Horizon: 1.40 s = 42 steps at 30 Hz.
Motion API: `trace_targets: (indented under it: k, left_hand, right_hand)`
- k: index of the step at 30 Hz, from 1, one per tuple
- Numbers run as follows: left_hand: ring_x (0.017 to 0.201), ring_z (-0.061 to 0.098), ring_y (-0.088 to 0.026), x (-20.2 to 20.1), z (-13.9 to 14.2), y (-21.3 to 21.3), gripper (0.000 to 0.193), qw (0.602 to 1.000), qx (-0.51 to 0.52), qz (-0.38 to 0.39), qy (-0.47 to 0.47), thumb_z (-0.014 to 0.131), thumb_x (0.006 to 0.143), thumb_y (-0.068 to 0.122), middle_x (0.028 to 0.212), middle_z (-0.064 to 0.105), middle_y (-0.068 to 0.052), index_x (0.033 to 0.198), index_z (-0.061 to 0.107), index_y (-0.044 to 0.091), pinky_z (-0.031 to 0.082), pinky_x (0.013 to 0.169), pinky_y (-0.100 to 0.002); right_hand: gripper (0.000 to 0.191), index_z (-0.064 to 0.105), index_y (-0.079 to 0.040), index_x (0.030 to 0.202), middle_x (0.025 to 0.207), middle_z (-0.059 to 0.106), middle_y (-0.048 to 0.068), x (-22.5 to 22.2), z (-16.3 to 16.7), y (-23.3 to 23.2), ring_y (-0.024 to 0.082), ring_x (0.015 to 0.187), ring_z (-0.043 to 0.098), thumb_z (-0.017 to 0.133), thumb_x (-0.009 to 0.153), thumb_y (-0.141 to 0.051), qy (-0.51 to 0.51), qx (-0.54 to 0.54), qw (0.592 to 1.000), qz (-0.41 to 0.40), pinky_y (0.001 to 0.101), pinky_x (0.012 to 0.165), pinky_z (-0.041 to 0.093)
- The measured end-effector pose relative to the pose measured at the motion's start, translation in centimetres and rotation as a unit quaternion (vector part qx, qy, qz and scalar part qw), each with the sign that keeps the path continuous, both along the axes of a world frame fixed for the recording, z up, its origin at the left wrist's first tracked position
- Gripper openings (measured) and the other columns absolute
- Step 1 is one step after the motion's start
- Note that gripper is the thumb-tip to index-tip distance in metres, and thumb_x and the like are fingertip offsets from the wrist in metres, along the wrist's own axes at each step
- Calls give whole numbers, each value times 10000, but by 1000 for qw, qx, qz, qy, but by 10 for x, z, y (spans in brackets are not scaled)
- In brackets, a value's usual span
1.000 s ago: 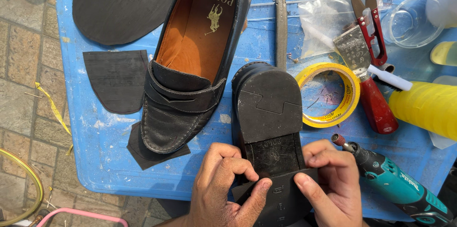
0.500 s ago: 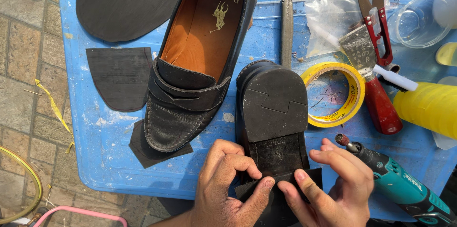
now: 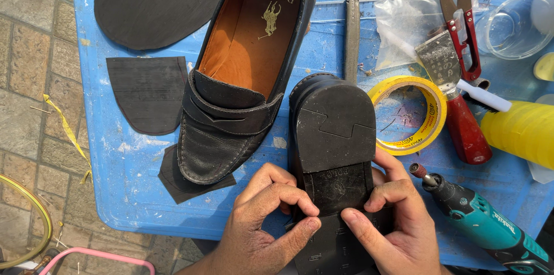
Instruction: The person removes a worn sole from a black loafer, then uses a rotary tool to grind and shape a replacement black rubber sole piece. The person repeatedly flips and repositions the sole while grinding its edges and surface.
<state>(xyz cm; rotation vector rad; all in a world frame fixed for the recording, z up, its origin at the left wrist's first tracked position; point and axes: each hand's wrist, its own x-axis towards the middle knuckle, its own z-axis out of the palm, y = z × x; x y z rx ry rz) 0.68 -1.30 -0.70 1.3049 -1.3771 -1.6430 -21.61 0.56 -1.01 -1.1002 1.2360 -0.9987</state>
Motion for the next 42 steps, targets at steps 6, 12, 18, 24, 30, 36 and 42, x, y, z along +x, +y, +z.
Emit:
trace_targets:
  k: [6, 12, 18, 24, 30, 36, 42]
  left_hand:
    - [1005, 596, -160, 13, 3, -6, 196, 997, 40, -36, 48, 777, 931, 213, 1047, 594, -61, 1081, 774, 86, 529, 902, -312]
    - [1054, 588, -175, 21, -1, -6, 277, 991, 67, -54, 99, 718, 988, 252, 1084, 567, -81, 1186, 771, 64, 529, 966, -332]
    - [1065, 609, -187, 10, -2, 4, 250, 999, 14, -7, 48, 748, 951, 203, 1118, 591, -109, 1163, 732, 70, 541, 945, -377]
    - [1120, 504, -223, -26, -9, 23, 461, 991, -105, 22, -82, 846, 918, 267, 1143, 513, -159, 1201, 533, 79, 468, 932, -386]
    - [1142, 440, -230, -26, -16, 24, 765, 992, -58, 72, -81, 834, 884, 396, 1353, 377, -259, 1347, 368, 3, 441, 905, -373]
    - [1274, 459, -267, -25, -13, 20, 942, 995, -19, 82, -62, 795, 886, 418, 1555, 296, -301, 1493, 252, -56, 465, 869, -343]
    - [1299, 460, -288, -23, -8, 17, 1000, 993, -36, 64, -93, 782, 870, 358, 1597, 271, -306, 1554, 194, -72, 435, 860, -355]
  right_hand:
    - [347, 447, -95, 967, 1610, 350, 320, 0, -1, 0, 413, 1524, 420, 729, 836, 58, -1, 6, 1000, -4, 449, 1165, 387]
    - [347, 457, -91, 979, 1602, 367, 325, 0, -3, 1, 410, 1519, 428, 729, 831, 66, -5, 7, 1000, -13, 449, 1165, 392]
    - [347, 464, -92, 982, 1600, 366, 322, -1, -6, 3, 407, 1519, 426, 736, 826, 56, 5, -2, 1000, -18, 471, 1180, 398]
    - [370, 466, -95, 986, 1577, 396, 308, -1, -8, 7, 383, 1488, 468, 759, 810, 47, 30, -9, 999, -25, 457, 1159, 425]
    - [481, 480, -58, 1205, 1564, 413, 281, -2, -14, 14, 366, 1467, 467, 735, 814, 55, -67, 45, 993, -83, 475, 1169, 413]
    - [541, 515, 44, 1365, 1621, 427, 284, -19, -17, 23, 357, 1466, 485, 664, 846, 72, -107, 113, 985, -76, 504, 1186, 394]
    - [427, 538, 25, 1251, 1605, 442, 314, -20, -32, 33, 334, 1441, 507, 666, 855, 115, -108, 92, 987, -74, 473, 1157, 432]
